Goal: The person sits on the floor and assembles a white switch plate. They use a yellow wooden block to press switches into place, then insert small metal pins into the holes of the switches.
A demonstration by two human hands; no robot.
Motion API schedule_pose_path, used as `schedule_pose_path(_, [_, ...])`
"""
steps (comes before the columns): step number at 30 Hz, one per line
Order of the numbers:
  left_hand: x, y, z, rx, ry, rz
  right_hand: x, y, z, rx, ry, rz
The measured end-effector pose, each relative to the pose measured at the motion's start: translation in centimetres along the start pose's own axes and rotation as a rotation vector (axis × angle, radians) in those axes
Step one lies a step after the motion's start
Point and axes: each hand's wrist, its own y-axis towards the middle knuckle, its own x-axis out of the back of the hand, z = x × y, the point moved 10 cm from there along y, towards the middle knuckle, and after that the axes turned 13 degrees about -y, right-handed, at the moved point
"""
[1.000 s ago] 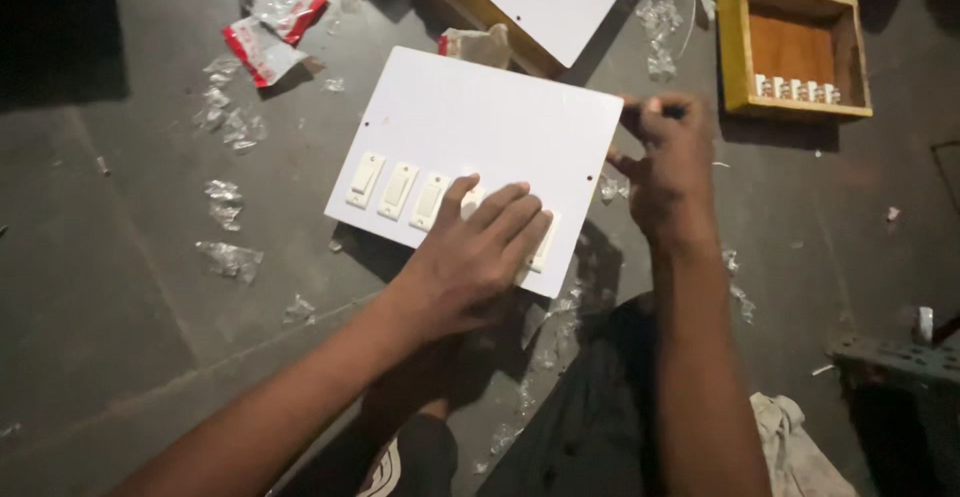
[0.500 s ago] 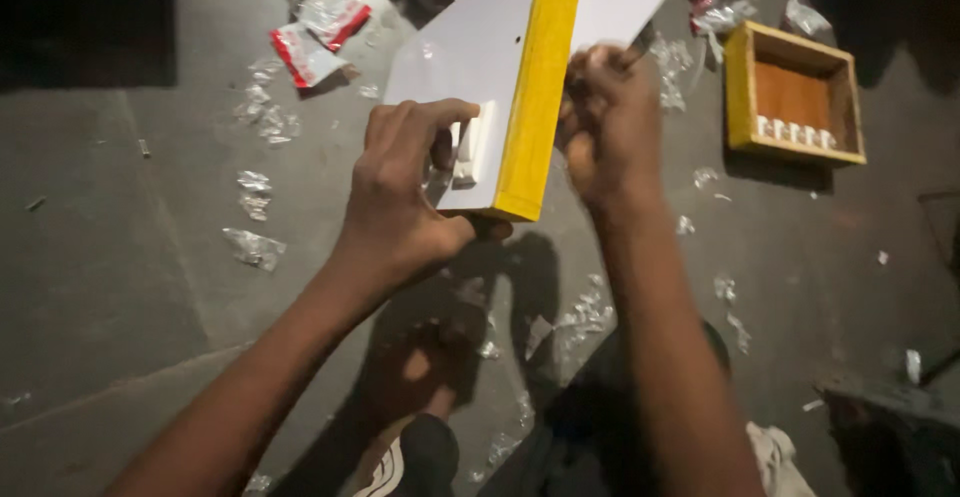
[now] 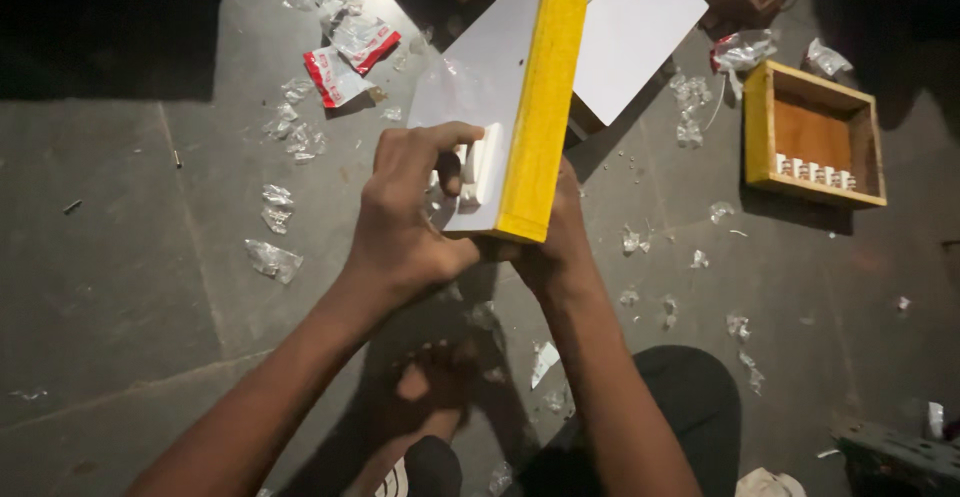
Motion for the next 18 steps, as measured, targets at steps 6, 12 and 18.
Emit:
schedule_pose_path(6, [-1.5,-0.1,0.4,0.003,0.082,0.046,0.8,0.0,-0.2,0.019,0.031,0.082])
schedule_pose_path(12, [-1.9,0.0,0.5,0.04,0.075,0.037,1.3,0.2,-1.5,-0.014,0.255,0.104])
schedule_pose_path(18, [-1.5,0.2,0.4,0.04,0.019,0.029,2.5,0.6,-1.5,-0.003,0.08,0.122])
